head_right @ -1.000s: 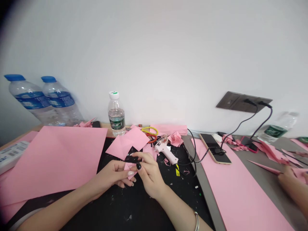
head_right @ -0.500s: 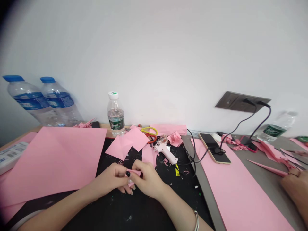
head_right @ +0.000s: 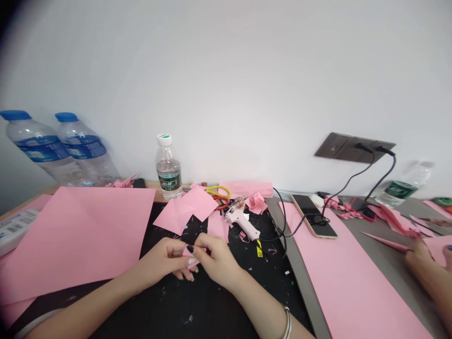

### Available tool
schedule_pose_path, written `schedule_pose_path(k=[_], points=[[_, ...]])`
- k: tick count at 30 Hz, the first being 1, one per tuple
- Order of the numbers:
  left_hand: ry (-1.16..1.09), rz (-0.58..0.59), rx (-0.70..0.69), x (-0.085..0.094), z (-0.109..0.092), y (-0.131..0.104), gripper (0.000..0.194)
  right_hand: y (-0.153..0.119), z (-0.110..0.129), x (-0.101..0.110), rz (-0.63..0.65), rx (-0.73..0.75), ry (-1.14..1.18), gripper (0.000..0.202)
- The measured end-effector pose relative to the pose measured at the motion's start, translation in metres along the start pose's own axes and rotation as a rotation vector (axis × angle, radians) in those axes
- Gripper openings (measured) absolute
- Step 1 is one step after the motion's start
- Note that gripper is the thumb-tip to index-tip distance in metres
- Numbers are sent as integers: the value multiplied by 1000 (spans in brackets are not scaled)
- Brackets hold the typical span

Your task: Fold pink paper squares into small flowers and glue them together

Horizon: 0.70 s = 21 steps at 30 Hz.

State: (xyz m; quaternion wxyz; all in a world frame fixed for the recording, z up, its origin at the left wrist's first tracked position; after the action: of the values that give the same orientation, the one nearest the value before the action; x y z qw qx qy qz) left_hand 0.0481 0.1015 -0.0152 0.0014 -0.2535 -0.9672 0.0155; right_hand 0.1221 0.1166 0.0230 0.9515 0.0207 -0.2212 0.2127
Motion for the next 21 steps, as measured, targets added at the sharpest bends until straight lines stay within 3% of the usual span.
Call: schedule_pose_path(k=[3,9,16,21], points=[[15,-74,-20,8,-1,1,25,2,-7,7,-60,-35,57,8],[-39,-117,29,9,8,0,36,-1,-9,21,-218,4,11,16],[-418,-227,7,17,1,-2,37,-3,-3,27,-277,76,-28,13],[-333,-318,12,28,3,-4,32,-2,3,25,-251,137,-75,22]])
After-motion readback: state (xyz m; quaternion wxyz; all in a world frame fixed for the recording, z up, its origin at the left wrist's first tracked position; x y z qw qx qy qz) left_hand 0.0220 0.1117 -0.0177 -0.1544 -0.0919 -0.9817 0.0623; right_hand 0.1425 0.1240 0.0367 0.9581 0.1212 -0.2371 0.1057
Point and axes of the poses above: each hand's wrist, its own y-axis towards the middle knuckle, its own x-axis out of the back of the hand, z = x × y, the point moved 10 cm from there along y, towards the middle knuckle, and after that the axes turned 14 degrees about -x, right-handed, at the moved point
